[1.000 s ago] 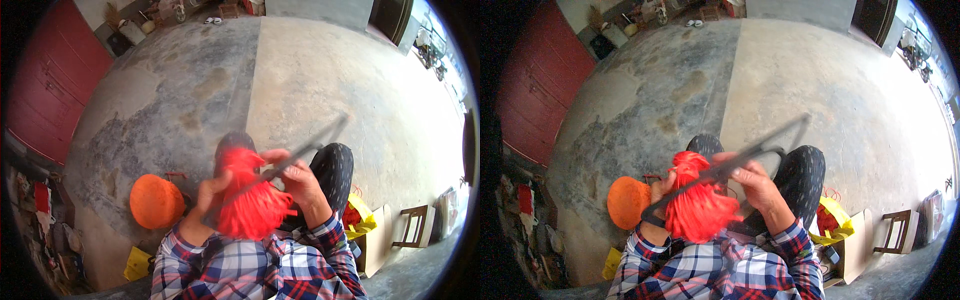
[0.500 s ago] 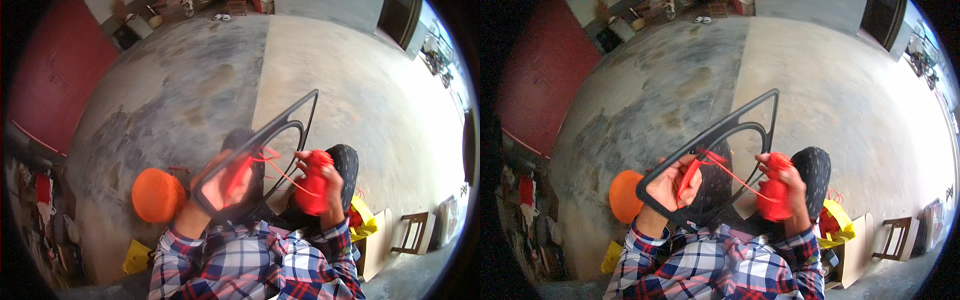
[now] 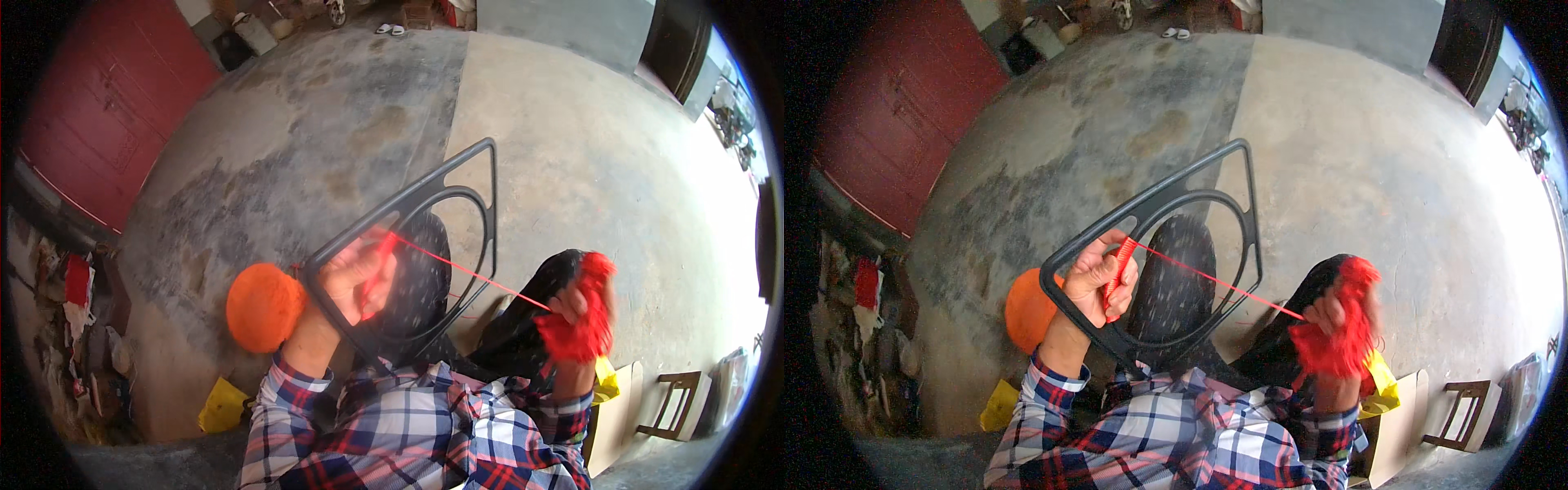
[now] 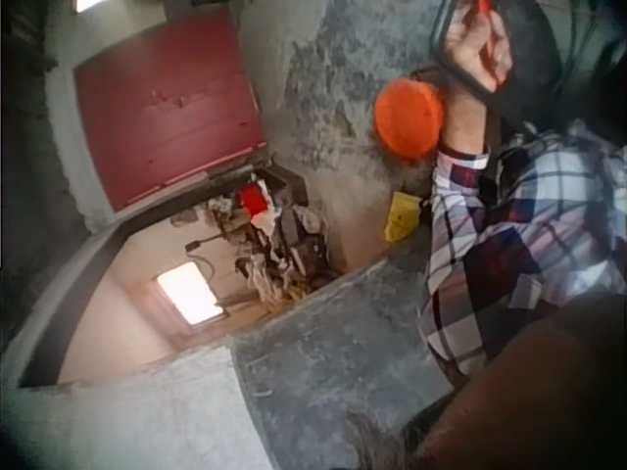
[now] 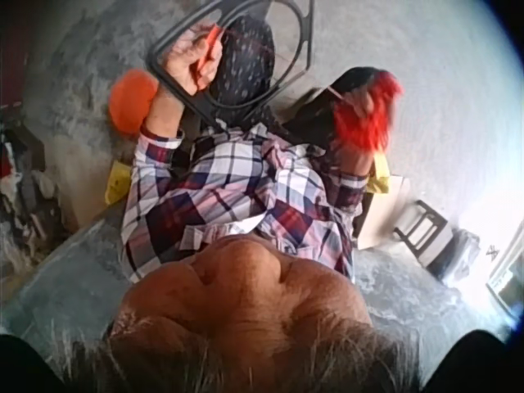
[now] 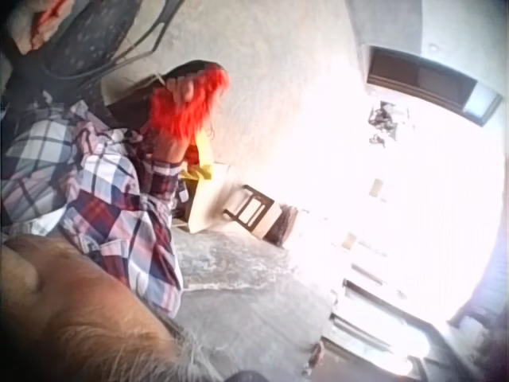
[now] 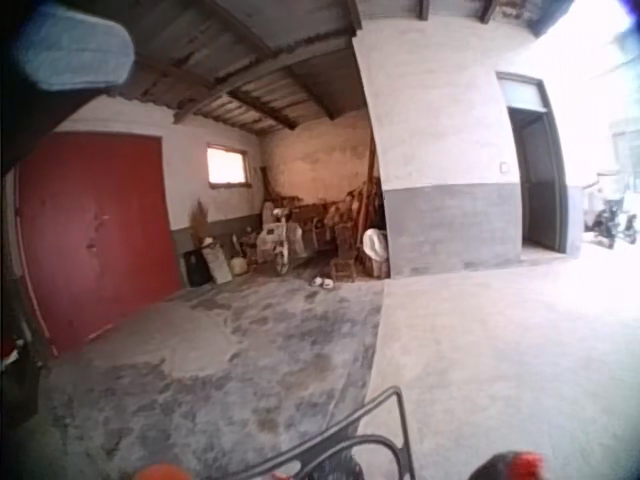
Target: Winding red string onto a black plastic frame.
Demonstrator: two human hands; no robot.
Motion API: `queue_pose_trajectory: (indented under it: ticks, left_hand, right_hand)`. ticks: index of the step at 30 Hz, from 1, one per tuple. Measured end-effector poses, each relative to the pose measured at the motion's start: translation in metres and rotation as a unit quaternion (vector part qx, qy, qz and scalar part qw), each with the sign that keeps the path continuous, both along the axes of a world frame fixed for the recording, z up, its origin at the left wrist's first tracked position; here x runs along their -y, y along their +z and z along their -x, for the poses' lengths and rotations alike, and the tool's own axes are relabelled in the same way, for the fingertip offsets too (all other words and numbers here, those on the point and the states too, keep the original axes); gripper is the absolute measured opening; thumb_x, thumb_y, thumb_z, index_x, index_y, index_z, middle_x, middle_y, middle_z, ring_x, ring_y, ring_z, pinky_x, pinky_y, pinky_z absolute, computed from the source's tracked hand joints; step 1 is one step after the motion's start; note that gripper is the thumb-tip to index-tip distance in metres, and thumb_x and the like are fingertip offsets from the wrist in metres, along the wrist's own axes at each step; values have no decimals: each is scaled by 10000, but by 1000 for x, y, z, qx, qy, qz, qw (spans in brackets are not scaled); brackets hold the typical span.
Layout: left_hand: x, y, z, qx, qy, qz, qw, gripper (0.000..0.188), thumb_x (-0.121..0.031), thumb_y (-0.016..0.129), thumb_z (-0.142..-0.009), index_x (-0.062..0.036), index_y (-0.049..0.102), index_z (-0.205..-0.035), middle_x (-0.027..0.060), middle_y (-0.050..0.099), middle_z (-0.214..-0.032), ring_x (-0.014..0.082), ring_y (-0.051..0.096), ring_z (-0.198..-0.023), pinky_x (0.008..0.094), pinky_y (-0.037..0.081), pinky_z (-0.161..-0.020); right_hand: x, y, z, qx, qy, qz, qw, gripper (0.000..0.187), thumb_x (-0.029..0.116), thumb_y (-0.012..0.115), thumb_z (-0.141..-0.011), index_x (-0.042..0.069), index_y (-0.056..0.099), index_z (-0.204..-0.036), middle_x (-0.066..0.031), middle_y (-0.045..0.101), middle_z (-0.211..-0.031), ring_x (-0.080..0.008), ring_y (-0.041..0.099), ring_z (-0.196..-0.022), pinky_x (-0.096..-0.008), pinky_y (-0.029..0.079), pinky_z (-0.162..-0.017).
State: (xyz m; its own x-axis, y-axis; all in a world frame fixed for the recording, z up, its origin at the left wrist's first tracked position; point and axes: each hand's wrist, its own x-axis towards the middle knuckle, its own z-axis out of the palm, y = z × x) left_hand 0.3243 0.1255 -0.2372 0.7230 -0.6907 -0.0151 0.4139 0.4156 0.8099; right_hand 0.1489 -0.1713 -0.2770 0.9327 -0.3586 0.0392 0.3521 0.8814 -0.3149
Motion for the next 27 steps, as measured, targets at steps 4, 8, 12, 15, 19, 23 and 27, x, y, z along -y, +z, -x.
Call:
queue_pose_trajectory:
  ticks: [4,8,12,15,19,23,27]
  left_hand:
    - [13,2,4,-29,13,6,999,408,-234,590,-928,-76,499,-1293,126,587,-804,127,490,-487,231,364,-361]
    - [34,19,29,-114,15,7,993,461,-351,540,-944,-37,506,-1279,116,619,-857,134,525,-522,241,396,-394]
    - [48,10,36,-124,-106,140,977,647,-431,582,-894,-15,435,-1366,125,540,-1309,256,539,-1184,382,414,-1016]
    - [56,7,52,-64,-1,48,997,558,-347,603,-907,-22,461,-1337,116,570,-1263,237,558,-1156,368,411,-1013]
    - [54,1,45,86,-37,-59,994,502,-242,606,-918,9,454,-1325,125,552,-1290,215,541,-1184,359,387,-1044]
    - [56,23,50,-286,-125,88,946,415,-166,591,-938,50,500,-1280,103,541,-1304,178,507,-1205,344,347,-1081]
    - [57,22,61,202,-97,-140,964,624,-440,444,-974,15,370,-1394,226,527,-1289,311,567,-1125,394,484,-928]
  right_hand:
    - [-24,6,-26,-110,-5,98,989,379,239,566,-886,16,511,-1187,-117,618,-1021,-250,616,-915,-370,492,-857]
    - [-55,48,-33,-22,176,303,936,511,58,705,-783,1,484,-1241,-128,628,-1121,-187,606,-1016,-324,460,-916]
    - [-75,78,-51,-87,50,516,851,402,77,739,-801,5,499,-1115,-92,660,-991,-127,618,-869,-258,490,-774]
    - [-83,71,-57,-111,-139,646,742,298,74,754,-785,16,539,-982,-56,658,-914,-114,608,-797,-251,490,-722]
    - [-55,13,-62,-29,59,188,980,244,114,595,-836,-23,587,-1037,-104,661,-924,-172,639,-830,-312,511,-819]
    - [-70,7,-63,-44,187,25,981,352,187,612,-898,7,551,-1194,-110,658,-1092,-205,636,-995,-327,448,-969]
    - [-65,11,-74,4,155,75,985,408,240,651,-870,-1,558,-1185,-130,619,-1176,-227,616,-1050,-377,485,-941]
